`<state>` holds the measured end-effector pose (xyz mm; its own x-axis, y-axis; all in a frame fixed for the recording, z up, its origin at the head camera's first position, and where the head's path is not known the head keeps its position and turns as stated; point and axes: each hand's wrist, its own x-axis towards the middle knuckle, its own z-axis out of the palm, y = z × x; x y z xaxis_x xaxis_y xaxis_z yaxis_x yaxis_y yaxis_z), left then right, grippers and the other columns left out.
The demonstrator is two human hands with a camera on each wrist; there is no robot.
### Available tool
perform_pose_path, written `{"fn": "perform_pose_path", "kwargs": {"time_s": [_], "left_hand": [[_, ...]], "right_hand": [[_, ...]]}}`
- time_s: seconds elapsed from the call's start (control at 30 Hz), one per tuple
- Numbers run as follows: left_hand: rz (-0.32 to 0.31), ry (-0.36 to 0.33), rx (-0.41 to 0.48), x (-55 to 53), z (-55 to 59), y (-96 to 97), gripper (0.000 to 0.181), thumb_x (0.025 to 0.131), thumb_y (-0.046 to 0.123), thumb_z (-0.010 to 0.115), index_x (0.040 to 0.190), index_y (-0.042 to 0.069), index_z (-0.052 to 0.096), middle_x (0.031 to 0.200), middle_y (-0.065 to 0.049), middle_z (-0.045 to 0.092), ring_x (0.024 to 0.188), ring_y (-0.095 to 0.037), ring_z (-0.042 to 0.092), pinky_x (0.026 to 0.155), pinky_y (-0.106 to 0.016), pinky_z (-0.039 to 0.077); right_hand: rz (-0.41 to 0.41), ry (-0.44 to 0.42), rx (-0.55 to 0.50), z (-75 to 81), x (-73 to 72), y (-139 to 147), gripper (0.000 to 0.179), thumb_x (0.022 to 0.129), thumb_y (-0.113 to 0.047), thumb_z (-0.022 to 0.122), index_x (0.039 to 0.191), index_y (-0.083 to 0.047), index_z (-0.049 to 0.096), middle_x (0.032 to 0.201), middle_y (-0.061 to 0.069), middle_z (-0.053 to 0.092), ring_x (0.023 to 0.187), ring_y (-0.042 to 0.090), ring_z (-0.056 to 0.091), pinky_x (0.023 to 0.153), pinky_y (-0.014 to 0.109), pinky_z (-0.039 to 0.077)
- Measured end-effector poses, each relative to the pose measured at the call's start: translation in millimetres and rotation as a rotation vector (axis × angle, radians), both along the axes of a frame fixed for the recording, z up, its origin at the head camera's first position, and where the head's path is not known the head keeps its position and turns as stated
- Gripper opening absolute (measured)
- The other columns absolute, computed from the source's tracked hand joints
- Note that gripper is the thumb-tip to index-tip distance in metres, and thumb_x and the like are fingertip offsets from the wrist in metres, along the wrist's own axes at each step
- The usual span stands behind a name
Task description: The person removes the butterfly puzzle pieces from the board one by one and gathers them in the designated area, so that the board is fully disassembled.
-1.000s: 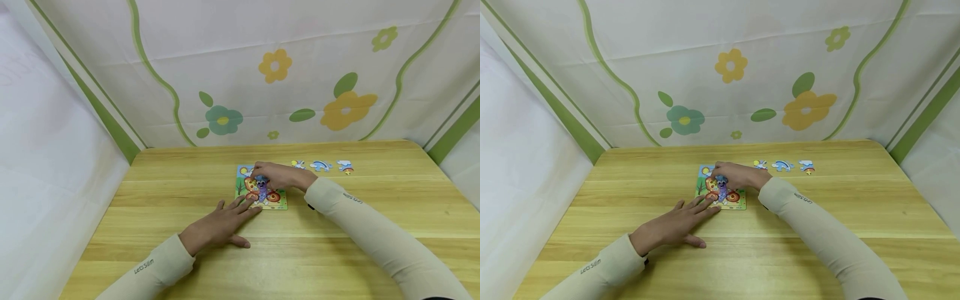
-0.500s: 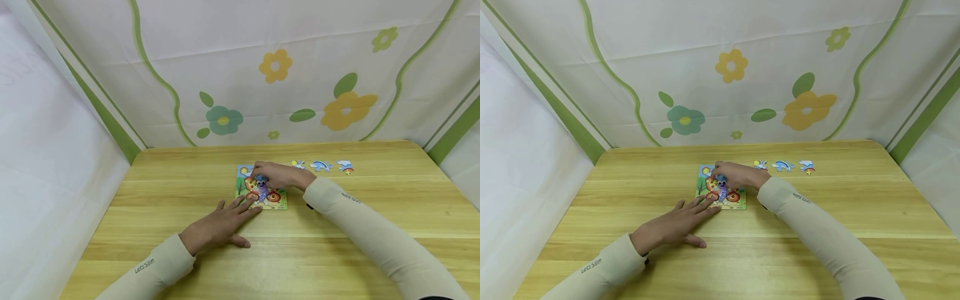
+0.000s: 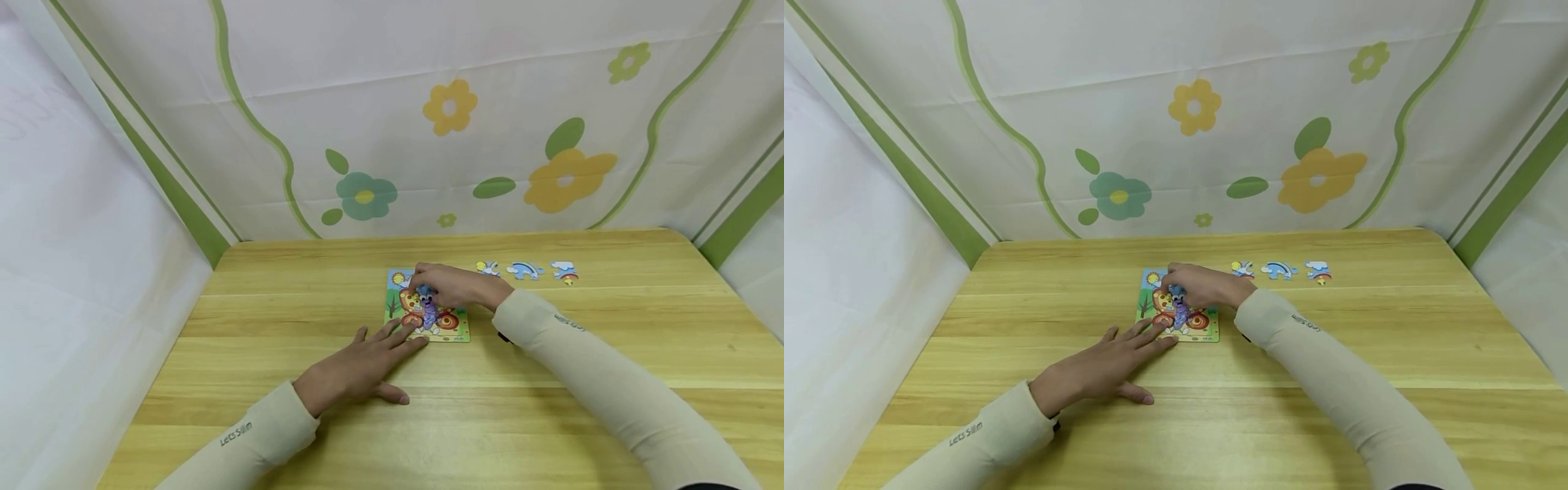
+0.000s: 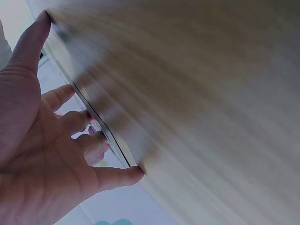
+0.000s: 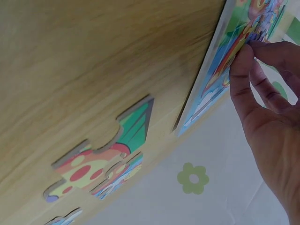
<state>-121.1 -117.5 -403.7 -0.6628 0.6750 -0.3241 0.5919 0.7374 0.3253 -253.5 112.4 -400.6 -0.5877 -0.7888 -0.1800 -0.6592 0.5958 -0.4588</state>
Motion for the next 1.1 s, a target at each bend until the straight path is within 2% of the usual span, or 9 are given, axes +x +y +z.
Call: {"fn": "perform_pose_path", "kwargs": {"time_s": [0.2,0.57,0.67,0.9,1.1], "left_hand": [[-0.004,0.004,-0.005,0.0,-0.6,0.1,0.092,0.095,0.059,0.067,0.169,0.03,0.022,0.178,-0.002,0.01,0.165,-0.033,0.01,0.119,-0.075,0.025],[0.001,0.003,0.0,0.7,0.6,0.2,0.092,0.094,0.059,0.068,0.169,0.03,0.022,0.178,-0.002,0.012,0.164,-0.033,0.011,0.119,-0.075,0.026],[0.0,0.001,0.001,0.8,0.8,0.3,0.092,0.094,0.059,0.068,0.169,0.03,0.022,0.178,-0.002,0.011,0.165,-0.033,0.011,0.119,-0.075,0.025],[0.003,-0.001,0.001,0.9,1.0,0.4,0.092,0.095,0.059,0.067,0.169,0.03,0.021,0.178,-0.002,0.011,0.165,-0.033,0.011,0.12,-0.075,0.025],[0.004,0.003,0.003,0.7,-0.2,0.0,0.092,0.094,0.059,0.068,0.169,0.03,0.022,0.178,-0.003,0.01,0.165,-0.033,0.011,0.12,-0.075,0.025]], "right_hand": [[0.0,0.011,0.019,-0.8,-1.0,-1.4,0.04,0.097,0.007,0.064,0.133,-0.01,0.069,0.129,0.009,0.06,0.105,0.019,0.058,0.088,0.035,0.049],[-0.025,0.007,0.012,0.7,-0.2,-0.6,0.038,0.096,0.007,0.065,0.13,-0.01,0.069,0.129,0.009,0.06,0.121,0.026,0.061,0.097,0.041,0.053],[-0.025,0.003,0.003,0.9,-0.3,0.6,0.039,0.096,0.007,0.064,0.131,-0.01,0.069,0.129,0.009,0.06,0.116,0.024,0.061,0.094,0.04,0.053],[-0.064,-0.017,-0.058,2.8,-0.8,10.7,0.042,0.094,0.01,0.061,0.132,-0.007,0.069,0.131,0.011,0.06,0.092,0.019,0.058,0.081,0.033,0.052],[-0.087,-0.006,-0.137,5.6,-2.4,33.7,0.044,0.092,0.013,0.056,0.131,-0.004,0.069,0.129,0.014,0.061,0.091,0.019,0.061,0.079,0.033,0.054]]}}
